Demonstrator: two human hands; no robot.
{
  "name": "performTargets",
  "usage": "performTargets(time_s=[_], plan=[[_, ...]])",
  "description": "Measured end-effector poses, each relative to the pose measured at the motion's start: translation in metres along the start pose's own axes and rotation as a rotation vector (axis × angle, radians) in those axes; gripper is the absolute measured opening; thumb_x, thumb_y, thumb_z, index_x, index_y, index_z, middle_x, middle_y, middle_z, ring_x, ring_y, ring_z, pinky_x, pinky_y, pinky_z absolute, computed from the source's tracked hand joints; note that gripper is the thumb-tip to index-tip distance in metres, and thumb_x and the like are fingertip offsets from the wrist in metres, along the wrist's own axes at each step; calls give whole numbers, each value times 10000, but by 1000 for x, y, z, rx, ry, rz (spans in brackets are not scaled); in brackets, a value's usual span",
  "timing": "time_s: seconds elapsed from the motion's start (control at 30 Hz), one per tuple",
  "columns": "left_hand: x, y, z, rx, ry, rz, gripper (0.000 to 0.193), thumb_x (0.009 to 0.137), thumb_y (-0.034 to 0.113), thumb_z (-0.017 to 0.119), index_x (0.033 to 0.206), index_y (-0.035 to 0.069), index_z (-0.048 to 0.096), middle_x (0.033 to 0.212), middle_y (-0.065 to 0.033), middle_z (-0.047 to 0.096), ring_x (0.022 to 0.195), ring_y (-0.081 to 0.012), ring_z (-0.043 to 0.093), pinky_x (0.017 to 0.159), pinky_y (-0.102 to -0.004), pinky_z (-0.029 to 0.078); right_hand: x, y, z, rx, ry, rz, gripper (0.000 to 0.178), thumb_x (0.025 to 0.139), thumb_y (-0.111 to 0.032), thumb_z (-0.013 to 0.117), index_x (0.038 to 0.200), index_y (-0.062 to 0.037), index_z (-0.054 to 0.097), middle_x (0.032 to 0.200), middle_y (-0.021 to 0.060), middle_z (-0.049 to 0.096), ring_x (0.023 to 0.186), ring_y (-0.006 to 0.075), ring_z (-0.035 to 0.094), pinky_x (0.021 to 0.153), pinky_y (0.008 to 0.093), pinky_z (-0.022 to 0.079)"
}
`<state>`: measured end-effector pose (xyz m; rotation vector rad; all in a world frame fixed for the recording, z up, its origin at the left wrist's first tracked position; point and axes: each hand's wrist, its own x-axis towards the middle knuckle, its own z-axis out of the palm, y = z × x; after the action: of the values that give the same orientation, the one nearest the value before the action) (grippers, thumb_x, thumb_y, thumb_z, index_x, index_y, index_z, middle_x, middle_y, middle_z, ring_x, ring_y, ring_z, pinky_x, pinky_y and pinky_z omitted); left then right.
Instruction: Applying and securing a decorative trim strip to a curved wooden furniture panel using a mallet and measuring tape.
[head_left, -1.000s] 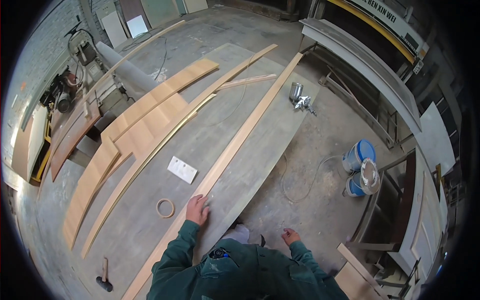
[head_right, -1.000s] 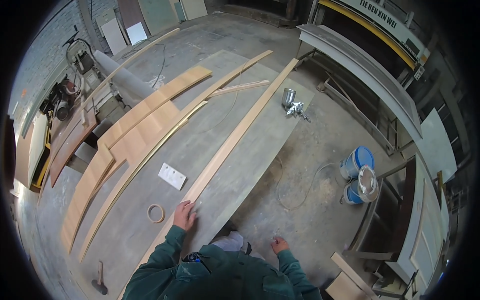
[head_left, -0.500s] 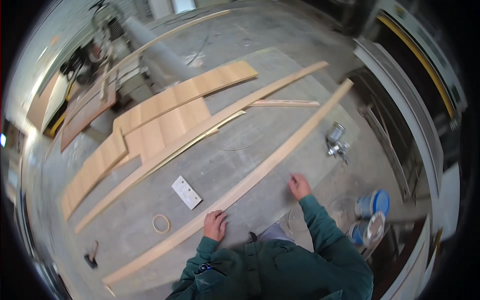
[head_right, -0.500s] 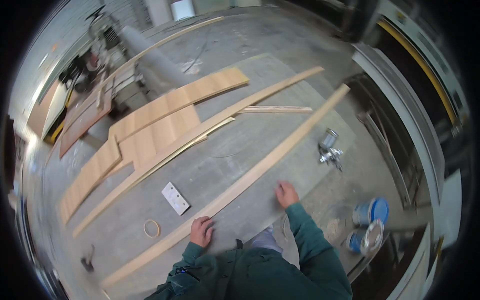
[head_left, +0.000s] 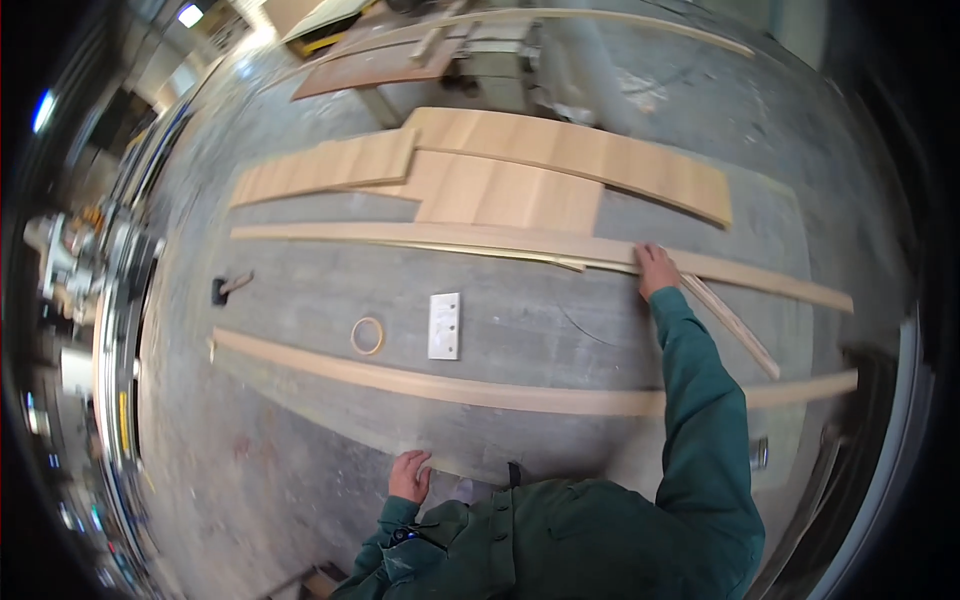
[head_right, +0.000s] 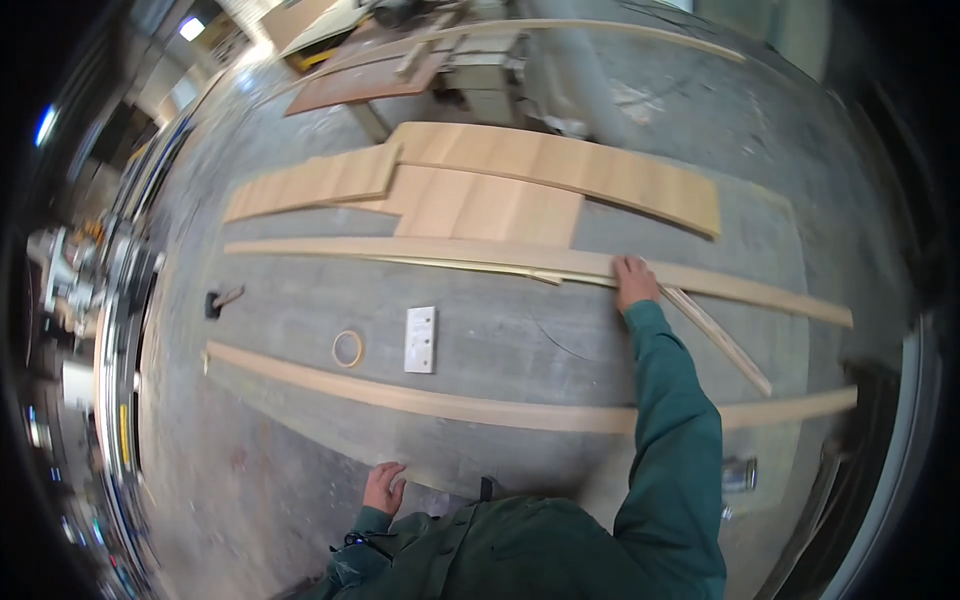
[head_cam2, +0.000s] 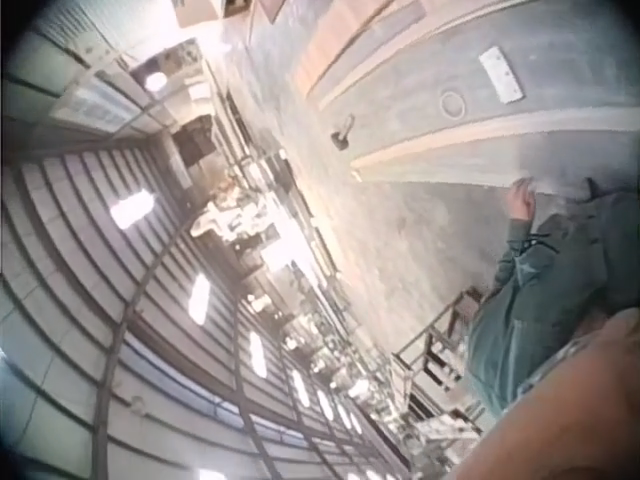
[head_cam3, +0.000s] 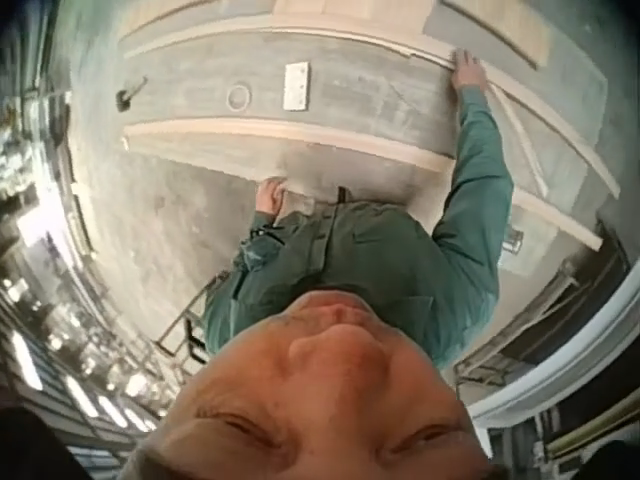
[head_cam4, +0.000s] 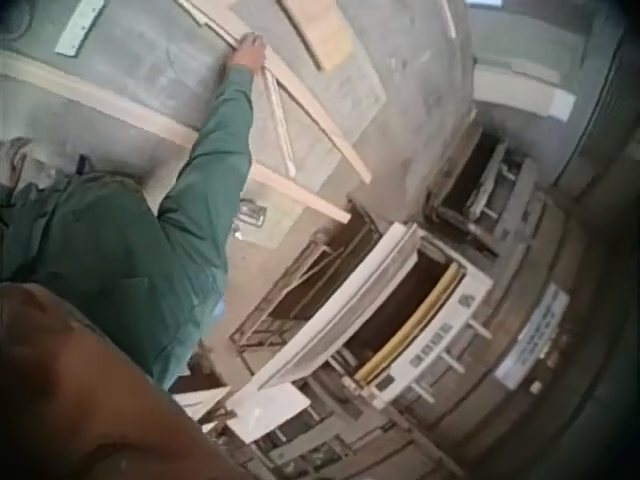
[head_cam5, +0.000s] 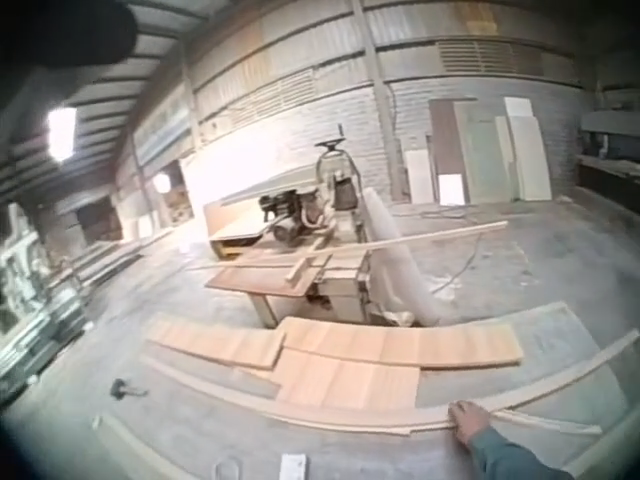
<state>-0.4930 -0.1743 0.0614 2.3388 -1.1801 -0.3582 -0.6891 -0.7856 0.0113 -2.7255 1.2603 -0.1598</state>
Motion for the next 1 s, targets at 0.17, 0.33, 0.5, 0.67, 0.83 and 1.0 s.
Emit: performTargets(time_s=[0.17, 0.33, 0.5, 0.67, 0.83, 1.0], plan=[[-44, 22, 20, -22, -74, -126, 348, 784, 67, 686, 1128, 117, 659, 1140, -118, 628, 1055, -343, 590, 903, -424, 498, 27, 42, 15, -128, -287, 84, 651, 851, -47, 555, 1450, -232, 379, 1382, 93, 517, 1292, 333, 468, 1074, 499, 365], [-57, 24, 37, -76, -41, -120, 348, 780, 62, 667, 1124, 115, 659, 1107, -122, 628, 1046, -346, 592, 897, -426, 504, 42, 47, -1, -282, -390, 64, 429, 798, -38, 632, 1199, -161, 541, 1291, 66, 567, 1218, 301, 526, 1025, 494, 421], [-12, 7, 21, -102, -42, -50, 378, 767, 73, 652, 1144, 104, 651, 1097, -152, 618, 1036, -371, 588, 885, -441, 504, 25, 24, -82, -288, -120, 28, 376, 754, -32, 646, 1102, -138, 549, 1186, 69, 584, 1178, 303, 529, 959, 482, 449], [107, 3, -18, -123, 139, 216, 422, 809, 85, 667, 1226, 85, 603, 1124, -167, 608, 1040, -382, 572, 902, -431, 478, -1, -12, -224, -371, 328, -159, 418, 705, -13, 636, 1093, -158, 579, 1078, 50, 585, 1071, 292, 538, 901, 440, 428], [213, 85, -84, -170, 350, 591, 472, 802, 105, 715, 1257, 83, 593, 1182, -159, 585, 1063, -361, 560, 897, -435, 457, -43, -64, -378, -595, 681, -276, 434, 687, -22, 653, 1100, -146, 601, 1033, 70, 578, 1041, 300, 541, 913, 432, 422], [274, 164, -204, -195, 781, 914, 543, 771, 156, 761, 1279, 88, 584, 1261, -161, 557, 1132, -381, 533, 960, -462, 430, -104, -136, -503, -816, 923, -349, 389, 750, 8, 614, 1113, -132, 608, 1032, 73, 582, 1026, 289, 553, 940, 399, 431]])
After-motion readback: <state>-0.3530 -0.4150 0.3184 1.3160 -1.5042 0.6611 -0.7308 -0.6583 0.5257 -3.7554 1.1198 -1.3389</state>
